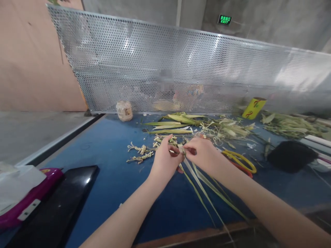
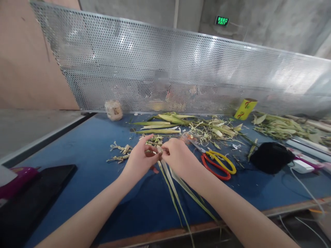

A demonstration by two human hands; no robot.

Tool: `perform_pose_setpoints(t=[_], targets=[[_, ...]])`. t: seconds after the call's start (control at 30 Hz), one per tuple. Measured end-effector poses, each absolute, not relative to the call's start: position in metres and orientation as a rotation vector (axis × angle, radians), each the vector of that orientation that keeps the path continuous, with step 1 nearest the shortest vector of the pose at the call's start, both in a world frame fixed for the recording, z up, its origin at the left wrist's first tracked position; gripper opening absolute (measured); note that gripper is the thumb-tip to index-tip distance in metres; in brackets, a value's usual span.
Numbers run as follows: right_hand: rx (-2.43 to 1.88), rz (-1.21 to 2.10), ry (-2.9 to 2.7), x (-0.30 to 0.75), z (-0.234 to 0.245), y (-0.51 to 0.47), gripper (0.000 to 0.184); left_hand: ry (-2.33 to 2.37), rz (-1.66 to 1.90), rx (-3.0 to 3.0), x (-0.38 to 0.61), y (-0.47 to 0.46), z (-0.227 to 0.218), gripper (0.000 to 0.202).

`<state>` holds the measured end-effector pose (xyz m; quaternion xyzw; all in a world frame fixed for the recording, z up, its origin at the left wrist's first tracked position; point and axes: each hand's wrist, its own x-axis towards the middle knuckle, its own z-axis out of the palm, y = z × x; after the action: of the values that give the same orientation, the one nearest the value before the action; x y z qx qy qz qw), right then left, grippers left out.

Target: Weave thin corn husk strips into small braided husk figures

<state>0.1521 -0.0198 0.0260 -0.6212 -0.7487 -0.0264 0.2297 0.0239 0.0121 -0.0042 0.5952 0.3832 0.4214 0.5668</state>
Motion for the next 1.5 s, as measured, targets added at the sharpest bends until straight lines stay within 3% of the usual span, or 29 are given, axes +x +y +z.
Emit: perform_pose_setpoints(t=[0.27, 0.53, 0.83, 1.1, 1.33, 1.5], targets=[[-1.736, -0.407, -2.255, 0.141, 0.022, -0.030, 0.021, 0.899, 0.985, 1.225, 0.022, 0.014, 0.002, 0.065], [-1.906, -0.431, -2.336, 0.134, 0.024, -0.036, 0.023, 0.909, 0.986, 1.040, 0.025, 0.017, 0.006, 0.046], [-2.048, -0.414, -2.322, 0.127, 0.030, -0.045, 0.024, 0.911, 0.984, 1.017, 0.024, 0.013, 0.009, 0.051], [-1.826, -0.423, -2.425, 0.137, 0.018, -0.035, 0.023, 0.885, 0.959, 0.972, 0.026, 0.017, 0.007, 0.040], [-1.937, -0.422, -2.427, 0.133, 0.022, -0.040, 0.024, 0.884, 0.916, 0.978, 0.024, 0.018, 0.006, 0.047], [-1.705, -0.557, -2.526, 0.133, 0.024, -0.037, 0.026, 0.940, 0.947, 1.035, 0.022, 0.021, 0.010, 0.049]])
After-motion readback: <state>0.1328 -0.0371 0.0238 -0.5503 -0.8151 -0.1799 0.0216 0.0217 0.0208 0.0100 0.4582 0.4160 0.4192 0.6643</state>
